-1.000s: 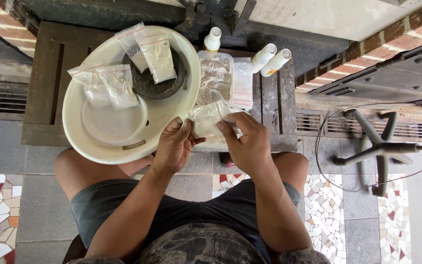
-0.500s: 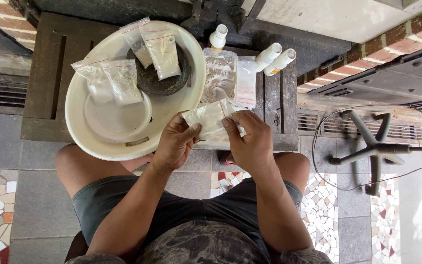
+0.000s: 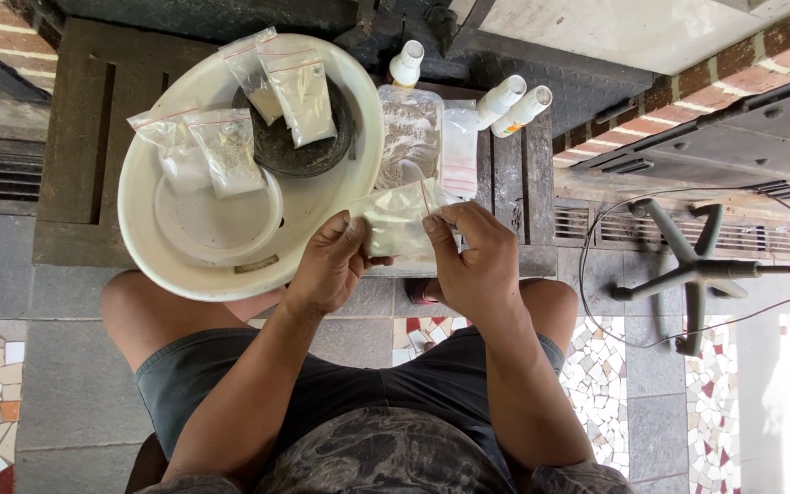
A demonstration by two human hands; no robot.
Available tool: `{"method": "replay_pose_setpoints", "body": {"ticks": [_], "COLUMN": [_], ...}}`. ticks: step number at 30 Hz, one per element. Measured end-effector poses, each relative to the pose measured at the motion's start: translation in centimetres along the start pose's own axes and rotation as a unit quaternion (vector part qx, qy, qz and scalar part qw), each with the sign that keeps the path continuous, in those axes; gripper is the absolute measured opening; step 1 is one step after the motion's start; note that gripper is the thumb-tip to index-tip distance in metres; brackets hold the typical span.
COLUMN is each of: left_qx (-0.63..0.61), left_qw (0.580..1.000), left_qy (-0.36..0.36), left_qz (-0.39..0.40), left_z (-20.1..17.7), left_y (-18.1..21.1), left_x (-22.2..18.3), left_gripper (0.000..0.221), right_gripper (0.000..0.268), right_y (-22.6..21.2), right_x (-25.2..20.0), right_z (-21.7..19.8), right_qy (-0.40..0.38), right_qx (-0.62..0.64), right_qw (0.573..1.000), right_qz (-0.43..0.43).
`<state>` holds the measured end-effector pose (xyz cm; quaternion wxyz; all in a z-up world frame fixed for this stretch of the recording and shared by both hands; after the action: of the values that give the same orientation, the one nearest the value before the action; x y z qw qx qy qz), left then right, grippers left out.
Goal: Packaging white powder from a large container into small individual plastic zip-lock bags using a spoon.
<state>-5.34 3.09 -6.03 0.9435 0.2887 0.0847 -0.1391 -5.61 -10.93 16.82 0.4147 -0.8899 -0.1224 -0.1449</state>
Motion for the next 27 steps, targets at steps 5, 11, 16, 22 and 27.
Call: {"method": "replay_pose_setpoints", "body": {"ticks": [5,11,16,22,27], "left_qx": [0.038,0.028,0.019,0.128,0.246], "left_qw": [0.999,0.999,1.0,0.991,0.967], "left_qy": [-0.02,-0.023,0.003,0.02,0.052], "left_qz": [0.012,0.006,0.008,0.034,0.04], "left_z": [-0.1,2.2,-2.0,3.1,3.3], "left_y": [0.0,1.6,-1.1,2.8,3.7], "left_x": [-0.1,-0.7,0.9,-1.3,-1.9], "left_gripper": [0.023,0.021,0.015,0.009,0.028], "right_gripper": [0.01,0.011,0.007,0.012,0.008], "right_y": [0.0,0.4,-0.3,-0.4,-0.9], "right_x": [0.1,0.0,0.2,0.8,2.3], "right_z": [0.3,0.2,0.4,0.2,-1.7], "right_qy": [-0.005,-0.009,-0.019,-0.027,0.006], "right_qx": [-0.007,-0.023,-0.031,-0.063,-0.08], "right_qw": [1.0,0.999,0.998,0.996,0.986], "right_qz": [-0.008,-0.028,-0.049,-0.065,-0.146]}}
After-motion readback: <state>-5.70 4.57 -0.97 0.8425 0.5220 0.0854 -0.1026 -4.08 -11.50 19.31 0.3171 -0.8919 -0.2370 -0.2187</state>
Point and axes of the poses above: each hand's wrist, its own x-axis towards the middle knuckle, its own z-axis out of the palm, y = z × x, the point moved 5 cm from there along x, towards the middle knuckle, and after that the axes turned 1 degree about z, right-handed, at the moved point
